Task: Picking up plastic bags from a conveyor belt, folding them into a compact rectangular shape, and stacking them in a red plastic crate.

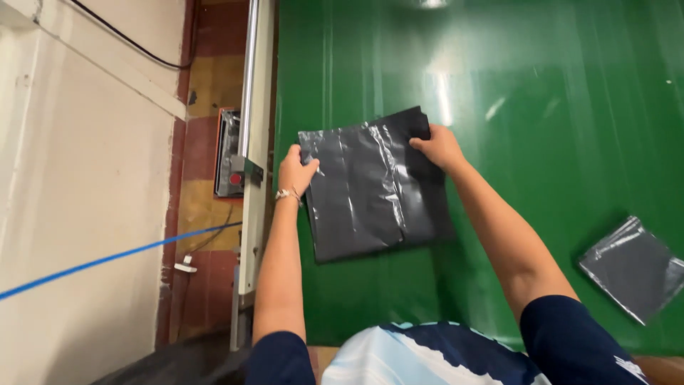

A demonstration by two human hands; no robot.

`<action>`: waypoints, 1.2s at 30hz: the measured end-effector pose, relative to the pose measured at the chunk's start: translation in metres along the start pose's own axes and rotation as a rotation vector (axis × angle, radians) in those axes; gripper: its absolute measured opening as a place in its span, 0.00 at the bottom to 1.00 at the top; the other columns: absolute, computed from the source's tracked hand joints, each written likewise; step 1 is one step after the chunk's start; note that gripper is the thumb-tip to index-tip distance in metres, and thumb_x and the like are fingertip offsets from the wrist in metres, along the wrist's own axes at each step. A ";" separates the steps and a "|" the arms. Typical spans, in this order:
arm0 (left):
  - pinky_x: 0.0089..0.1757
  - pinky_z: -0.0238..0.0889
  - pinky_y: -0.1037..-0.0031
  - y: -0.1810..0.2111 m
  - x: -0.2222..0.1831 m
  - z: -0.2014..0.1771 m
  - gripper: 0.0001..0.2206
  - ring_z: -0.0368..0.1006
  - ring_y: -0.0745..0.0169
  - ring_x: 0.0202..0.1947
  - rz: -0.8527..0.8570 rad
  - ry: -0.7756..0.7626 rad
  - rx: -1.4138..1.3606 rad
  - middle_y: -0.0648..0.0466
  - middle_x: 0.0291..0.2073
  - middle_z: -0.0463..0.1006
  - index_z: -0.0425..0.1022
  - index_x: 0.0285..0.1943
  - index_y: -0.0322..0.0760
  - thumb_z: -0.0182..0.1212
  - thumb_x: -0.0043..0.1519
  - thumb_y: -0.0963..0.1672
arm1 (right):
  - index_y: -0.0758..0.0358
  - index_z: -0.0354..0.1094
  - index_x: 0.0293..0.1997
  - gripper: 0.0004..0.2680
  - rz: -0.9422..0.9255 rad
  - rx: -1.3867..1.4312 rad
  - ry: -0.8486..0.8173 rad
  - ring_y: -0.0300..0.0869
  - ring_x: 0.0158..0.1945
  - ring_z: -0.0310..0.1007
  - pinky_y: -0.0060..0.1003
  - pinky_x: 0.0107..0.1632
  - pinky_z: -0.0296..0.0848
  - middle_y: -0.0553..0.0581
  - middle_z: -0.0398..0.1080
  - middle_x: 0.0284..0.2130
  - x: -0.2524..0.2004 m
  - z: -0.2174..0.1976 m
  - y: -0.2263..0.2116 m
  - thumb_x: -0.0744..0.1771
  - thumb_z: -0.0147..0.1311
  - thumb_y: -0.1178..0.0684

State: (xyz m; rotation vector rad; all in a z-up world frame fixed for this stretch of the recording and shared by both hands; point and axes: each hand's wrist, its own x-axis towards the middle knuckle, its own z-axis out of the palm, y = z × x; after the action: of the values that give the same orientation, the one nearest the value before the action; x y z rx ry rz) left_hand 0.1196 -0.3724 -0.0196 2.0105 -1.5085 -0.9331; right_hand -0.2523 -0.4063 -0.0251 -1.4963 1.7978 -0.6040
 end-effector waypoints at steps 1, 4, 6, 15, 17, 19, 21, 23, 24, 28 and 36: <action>0.49 0.71 0.57 0.003 0.002 -0.001 0.19 0.77 0.45 0.49 0.002 0.000 0.003 0.48 0.44 0.82 0.70 0.52 0.46 0.67 0.54 0.50 | 0.63 0.75 0.44 0.14 0.000 0.003 0.001 0.58 0.46 0.77 0.50 0.44 0.73 0.63 0.77 0.37 0.003 -0.004 -0.010 0.61 0.67 0.45; 0.48 0.71 0.56 0.010 -0.015 0.002 0.16 0.77 0.43 0.47 -0.018 0.066 -0.022 0.49 0.43 0.81 0.68 0.52 0.49 0.62 0.56 0.48 | 0.60 0.75 0.46 0.14 -0.053 -0.238 0.011 0.56 0.47 0.77 0.48 0.46 0.75 0.59 0.77 0.40 0.001 -0.008 -0.035 0.62 0.64 0.45; 0.45 0.71 0.49 0.026 -0.030 0.000 0.17 0.76 0.34 0.44 0.149 0.298 0.083 0.42 0.45 0.76 0.65 0.55 0.41 0.60 0.58 0.43 | 0.66 0.73 0.45 0.17 -0.134 -0.462 0.147 0.59 0.45 0.75 0.49 0.46 0.75 0.62 0.72 0.42 0.002 -0.007 -0.053 0.59 0.66 0.46; 0.62 0.52 0.43 0.062 -0.136 0.102 0.32 0.56 0.45 0.70 0.953 0.199 0.445 0.48 0.65 0.67 0.66 0.65 0.41 0.53 0.58 0.60 | 0.70 0.67 0.45 0.22 0.194 -0.367 -0.037 0.66 0.48 0.74 0.59 0.49 0.72 0.67 0.74 0.41 0.017 0.006 -0.067 0.55 0.72 0.48; 0.61 0.53 0.43 0.053 -0.132 0.110 0.31 0.56 0.46 0.71 0.945 0.184 0.440 0.48 0.66 0.65 0.65 0.65 0.41 0.53 0.59 0.59 | 0.69 0.67 0.46 0.21 0.158 -0.390 -0.010 0.64 0.49 0.74 0.57 0.50 0.72 0.65 0.73 0.41 0.020 0.013 -0.057 0.56 0.70 0.48; 0.61 0.54 0.43 0.042 -0.122 0.117 0.30 0.55 0.46 0.71 0.942 0.160 0.440 0.49 0.68 0.64 0.65 0.66 0.41 0.52 0.60 0.59 | 0.67 0.67 0.46 0.20 0.130 -0.406 0.017 0.62 0.50 0.74 0.55 0.51 0.73 0.64 0.73 0.41 0.005 0.011 -0.058 0.57 0.68 0.48; 0.64 0.54 0.61 0.026 -0.106 0.127 0.19 0.65 0.55 0.65 0.695 0.126 -0.185 0.52 0.61 0.73 0.72 0.61 0.46 0.56 0.64 0.53 | 0.57 0.62 0.53 0.19 0.052 -0.056 0.147 0.64 0.51 0.73 0.58 0.52 0.71 0.68 0.72 0.43 -0.027 0.003 -0.069 0.60 0.65 0.49; 0.63 0.53 0.57 0.022 -0.104 0.113 0.20 0.63 0.54 0.67 0.397 0.022 -0.583 0.50 0.62 0.72 0.70 0.63 0.44 0.45 0.68 0.53 | 0.53 0.66 0.51 0.16 -0.116 0.014 0.154 0.61 0.51 0.71 0.54 0.53 0.69 0.63 0.71 0.42 -0.069 -0.010 -0.068 0.60 0.64 0.50; 0.63 0.53 0.53 0.021 -0.103 0.107 0.23 0.61 0.53 0.68 0.082 -0.091 -0.962 0.48 0.63 0.70 0.67 0.65 0.42 0.34 0.71 0.54 | 0.48 0.70 0.50 0.14 -0.281 0.084 0.167 0.58 0.52 0.70 0.50 0.55 0.67 0.58 0.70 0.40 -0.090 -0.017 -0.067 0.61 0.63 0.51; 0.65 0.40 0.47 0.014 -0.108 0.059 0.38 0.61 0.49 0.69 -0.257 -0.329 -1.476 0.48 0.63 0.71 0.70 0.61 0.46 0.29 0.62 0.68 | 0.48 0.72 0.37 0.09 -0.661 -0.009 0.197 0.52 0.44 0.66 0.43 0.52 0.64 0.50 0.65 0.33 -0.150 -0.025 -0.036 0.59 0.63 0.58; 0.59 0.64 0.63 -0.145 -0.070 0.069 0.27 0.72 0.59 0.58 -0.331 -0.243 -1.390 0.51 0.59 0.75 0.72 0.65 0.45 0.53 0.66 0.60 | 0.48 0.64 0.32 0.12 -0.917 -0.376 0.205 0.41 0.61 0.67 0.44 0.62 0.60 0.42 0.73 0.45 -0.208 -0.002 0.029 0.55 0.62 0.60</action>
State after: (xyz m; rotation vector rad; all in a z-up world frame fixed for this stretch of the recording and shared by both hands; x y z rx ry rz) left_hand 0.1496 -0.2605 -0.1505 1.0695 -0.2626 -1.7185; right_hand -0.2562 -0.1978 0.0013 -2.6208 1.3252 -0.8976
